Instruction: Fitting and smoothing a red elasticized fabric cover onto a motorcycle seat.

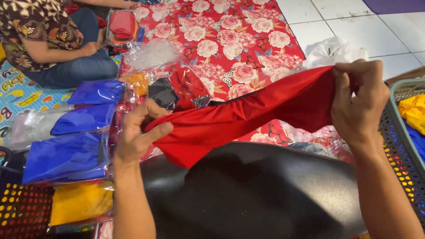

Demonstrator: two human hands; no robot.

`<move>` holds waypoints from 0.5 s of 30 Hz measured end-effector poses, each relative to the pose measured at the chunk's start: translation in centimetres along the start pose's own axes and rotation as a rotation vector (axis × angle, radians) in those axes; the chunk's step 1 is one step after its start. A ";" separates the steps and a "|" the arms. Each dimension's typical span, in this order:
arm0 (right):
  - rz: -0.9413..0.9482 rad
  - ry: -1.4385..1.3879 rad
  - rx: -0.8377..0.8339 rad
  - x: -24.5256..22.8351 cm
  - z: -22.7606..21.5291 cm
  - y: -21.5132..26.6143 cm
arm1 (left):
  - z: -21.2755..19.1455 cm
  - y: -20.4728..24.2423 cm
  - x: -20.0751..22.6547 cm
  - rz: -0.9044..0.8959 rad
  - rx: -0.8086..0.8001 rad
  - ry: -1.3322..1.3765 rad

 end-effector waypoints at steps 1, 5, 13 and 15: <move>-0.049 -0.008 0.022 -0.4 -0.8 0.2 | -1.1 0.3 0.1 -0.024 -0.085 0.063; -0.235 0.093 -0.002 1.1 -3.1 0.9 | -6.6 0.3 -0.4 -0.374 -0.123 -0.049; -0.247 -0.035 -0.086 9.1 -4.2 3.4 | -11.4 0.6 1.5 -0.300 0.071 -0.618; -0.232 -0.122 -0.062 9.9 -4.7 5.6 | -11.1 2.1 2.9 -0.138 0.120 -0.674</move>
Point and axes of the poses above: each hand's wrist, its own y-axis away from the middle knuckle, its own z-axis out of the palm, x = y × z, the point moved 7 cm from there along -y, towards the middle knuckle, and after that the axes turned 10 degrees about -z, right-handed, at the moved point
